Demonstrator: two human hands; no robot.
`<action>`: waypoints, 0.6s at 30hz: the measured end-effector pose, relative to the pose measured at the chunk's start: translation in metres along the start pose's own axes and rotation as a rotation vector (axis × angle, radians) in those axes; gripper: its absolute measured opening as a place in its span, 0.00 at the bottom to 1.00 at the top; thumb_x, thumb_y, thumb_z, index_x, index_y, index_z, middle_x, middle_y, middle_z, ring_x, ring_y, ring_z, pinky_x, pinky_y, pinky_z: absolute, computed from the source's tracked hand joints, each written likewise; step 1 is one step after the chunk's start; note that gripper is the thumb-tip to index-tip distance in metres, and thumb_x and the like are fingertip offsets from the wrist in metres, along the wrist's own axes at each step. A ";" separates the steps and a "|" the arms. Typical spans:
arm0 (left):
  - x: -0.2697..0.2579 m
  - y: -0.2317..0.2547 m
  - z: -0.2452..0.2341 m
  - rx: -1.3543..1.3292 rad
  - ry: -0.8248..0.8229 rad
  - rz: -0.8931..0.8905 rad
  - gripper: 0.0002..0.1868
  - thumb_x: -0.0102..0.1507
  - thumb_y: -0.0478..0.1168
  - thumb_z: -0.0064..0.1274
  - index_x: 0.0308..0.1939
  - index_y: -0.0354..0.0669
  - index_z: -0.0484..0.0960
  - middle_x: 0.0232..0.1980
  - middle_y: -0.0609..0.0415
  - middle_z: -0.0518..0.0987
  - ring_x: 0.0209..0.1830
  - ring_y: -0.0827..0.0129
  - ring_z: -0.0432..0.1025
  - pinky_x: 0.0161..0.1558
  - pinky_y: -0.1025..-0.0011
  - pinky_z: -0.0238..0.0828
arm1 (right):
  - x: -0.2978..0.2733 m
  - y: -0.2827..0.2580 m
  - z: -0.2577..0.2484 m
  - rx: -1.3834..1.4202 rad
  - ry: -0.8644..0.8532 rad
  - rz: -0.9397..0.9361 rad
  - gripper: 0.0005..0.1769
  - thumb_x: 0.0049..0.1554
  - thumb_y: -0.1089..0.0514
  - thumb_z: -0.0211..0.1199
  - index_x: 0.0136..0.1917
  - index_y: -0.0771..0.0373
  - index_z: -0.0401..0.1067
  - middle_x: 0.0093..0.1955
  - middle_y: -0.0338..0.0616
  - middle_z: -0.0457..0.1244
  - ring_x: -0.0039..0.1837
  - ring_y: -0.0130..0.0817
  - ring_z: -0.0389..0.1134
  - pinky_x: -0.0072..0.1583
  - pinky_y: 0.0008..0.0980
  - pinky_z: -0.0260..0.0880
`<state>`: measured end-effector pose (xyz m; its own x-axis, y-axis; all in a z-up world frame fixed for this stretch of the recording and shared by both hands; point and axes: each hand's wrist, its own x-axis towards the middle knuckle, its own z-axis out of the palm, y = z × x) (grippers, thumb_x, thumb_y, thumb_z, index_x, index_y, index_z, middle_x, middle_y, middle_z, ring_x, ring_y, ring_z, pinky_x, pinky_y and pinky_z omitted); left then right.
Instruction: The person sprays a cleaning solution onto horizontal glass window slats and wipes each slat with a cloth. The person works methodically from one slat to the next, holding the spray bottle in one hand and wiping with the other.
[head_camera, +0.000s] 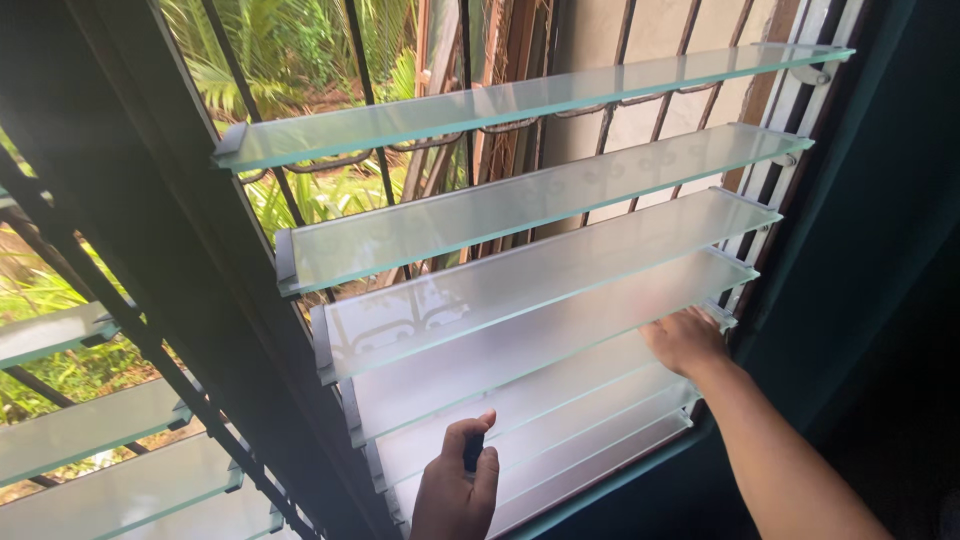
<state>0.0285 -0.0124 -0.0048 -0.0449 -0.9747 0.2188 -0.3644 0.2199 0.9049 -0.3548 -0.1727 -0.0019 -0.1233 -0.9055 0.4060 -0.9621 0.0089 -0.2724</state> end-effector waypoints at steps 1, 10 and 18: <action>-0.002 -0.002 0.000 -0.006 -0.002 0.031 0.15 0.63 0.40 0.48 0.54 0.50 0.71 0.60 0.56 0.85 0.29 0.64 0.82 0.40 0.67 0.76 | -0.004 -0.012 -0.004 -0.003 -0.013 -0.021 0.23 0.58 0.42 0.51 0.57 0.54 0.77 0.62 0.52 0.69 0.68 0.54 0.65 0.72 0.51 0.59; -0.004 -0.001 0.005 0.022 0.031 -0.030 0.18 0.64 0.42 0.49 0.58 0.51 0.74 0.44 0.48 0.88 0.33 0.66 0.82 0.43 0.70 0.76 | -0.105 -0.177 -0.045 0.306 -0.022 -0.531 0.19 0.59 0.44 0.57 0.53 0.61 0.75 0.50 0.51 0.69 0.57 0.53 0.67 0.62 0.54 0.61; -0.007 0.000 0.015 0.001 0.122 0.217 0.15 0.64 0.40 0.49 0.54 0.45 0.71 0.60 0.50 0.84 0.33 0.71 0.82 0.41 0.70 0.75 | -0.067 -0.074 -0.036 0.244 -0.032 -0.469 0.24 0.60 0.40 0.55 0.57 0.57 0.76 0.56 0.48 0.68 0.63 0.50 0.66 0.66 0.48 0.62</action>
<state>0.0150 -0.0060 -0.0117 -0.0098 -0.8928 0.4504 -0.3596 0.4234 0.8315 -0.2845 -0.0977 0.0223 0.3184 -0.8009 0.5071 -0.8269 -0.4962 -0.2645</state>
